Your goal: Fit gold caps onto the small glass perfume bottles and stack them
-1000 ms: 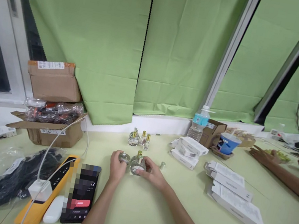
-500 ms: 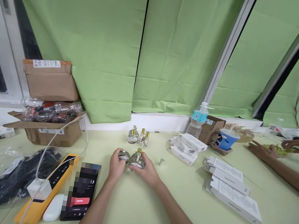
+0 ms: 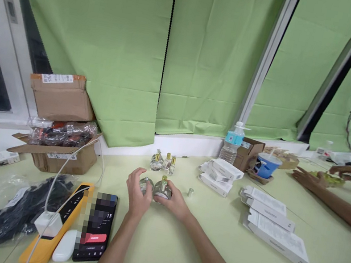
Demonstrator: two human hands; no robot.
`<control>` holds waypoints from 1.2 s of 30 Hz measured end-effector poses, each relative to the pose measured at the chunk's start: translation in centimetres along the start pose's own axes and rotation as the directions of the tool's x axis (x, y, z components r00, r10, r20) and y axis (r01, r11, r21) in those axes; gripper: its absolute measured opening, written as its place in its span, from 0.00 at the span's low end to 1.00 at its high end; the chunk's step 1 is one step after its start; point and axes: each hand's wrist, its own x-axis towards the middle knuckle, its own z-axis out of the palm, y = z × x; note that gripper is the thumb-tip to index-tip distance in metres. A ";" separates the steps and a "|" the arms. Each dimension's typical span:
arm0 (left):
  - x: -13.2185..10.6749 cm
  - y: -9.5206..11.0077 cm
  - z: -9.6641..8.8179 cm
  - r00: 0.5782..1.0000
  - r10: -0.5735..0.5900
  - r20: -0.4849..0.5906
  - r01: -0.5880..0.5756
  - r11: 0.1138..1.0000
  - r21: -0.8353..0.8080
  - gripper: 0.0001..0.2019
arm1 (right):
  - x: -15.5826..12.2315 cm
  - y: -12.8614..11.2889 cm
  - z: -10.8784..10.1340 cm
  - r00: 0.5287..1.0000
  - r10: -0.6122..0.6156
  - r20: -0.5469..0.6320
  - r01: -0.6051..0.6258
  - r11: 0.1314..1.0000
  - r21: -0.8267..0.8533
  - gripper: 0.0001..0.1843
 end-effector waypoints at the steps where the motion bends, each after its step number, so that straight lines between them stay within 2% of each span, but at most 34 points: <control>1: 0.0 0.8 -0.1 0.998 0.052 0.036 -0.051 0.999 -0.013 0.19 | 0.0 -0.1 -0.2 1.000 0.007 0.005 -0.007 1.000 -0.006 0.27; 4: -0.7 2.7 0.3 0.970 0.146 0.192 -0.133 0.988 -0.077 0.17 | 0.1 -0.5 -1.1 0.999 0.025 0.044 -0.025 1.000 0.002 0.24; 7: -2.0 3.8 1.4 0.952 0.157 0.262 -0.127 0.984 -0.125 0.18 | 0.0 -0.9 -2.5 0.987 0.030 0.155 -0.041 0.997 0.072 0.25; 11: -3.3 4.0 2.6 0.955 0.062 0.290 -0.017 0.987 -0.158 0.24 | -0.5 -1.2 -3.9 0.952 0.046 0.304 -0.101 0.981 0.166 0.28; 15: -3.7 3.1 3.1 0.935 -0.067 0.348 0.141 0.971 -0.194 0.30 | -0.9 -1.0 -4.2 0.916 0.104 0.387 -0.178 0.971 0.160 0.29; 18: -3.5 2.4 3.4 0.891 -0.141 0.431 0.261 0.937 -0.233 0.28 | -1.0 -1.1 -4.0 0.919 0.104 0.381 -0.173 0.973 0.152 0.26; 21: -3.1 2.0 3.2 0.815 -0.195 0.546 0.385 0.886 -0.260 0.21 | -1.2 -1.9 -4.7 0.905 0.106 0.412 -0.195 0.964 0.180 0.23; 24: -2.5 1.7 2.7 0.753 -0.219 0.621 0.466 0.843 -0.267 0.23 | -1.4 -2.8 -6.2 0.871 0.129 0.474 -0.242 0.953 0.185 0.28; 26: -2.3 1.5 2.3 0.738 -0.238 0.632 0.479 0.844 -0.242 0.26 | -1.5 -3.0 -7.0 0.881 0.156 0.446 -0.259 0.949 0.179 0.32; 29: -2.1 1.1 2.2 0.719 -0.264 0.643 0.487 0.851 -0.195 0.26 | -1.5 -2.7 -6.6 0.958 0.141 0.249 -0.180 0.974 0.141 0.34; 31: -2.1 1.0 2.2 0.711 -0.250 0.657 0.496 0.841 -0.217 0.23 | -1.4 -2.3 -5.0 0.989 0.087 0.123 -0.097 0.992 0.081 0.32; 34: -2.0 1.2 2.2 0.703 -0.177 0.688 0.483 0.830 -0.280 0.21 | -1.4 -1.9 -2.0 0.995 0.029 0.098 -0.034 0.999 0.042 0.30; 36: -2.0 1.5 2.2 0.702 -0.130 0.700 0.465 0.829 -0.312 0.20 | -1.3 -1.8 -0.4 1.000 0.002 0.031 -0.002 1.000 0.020 0.23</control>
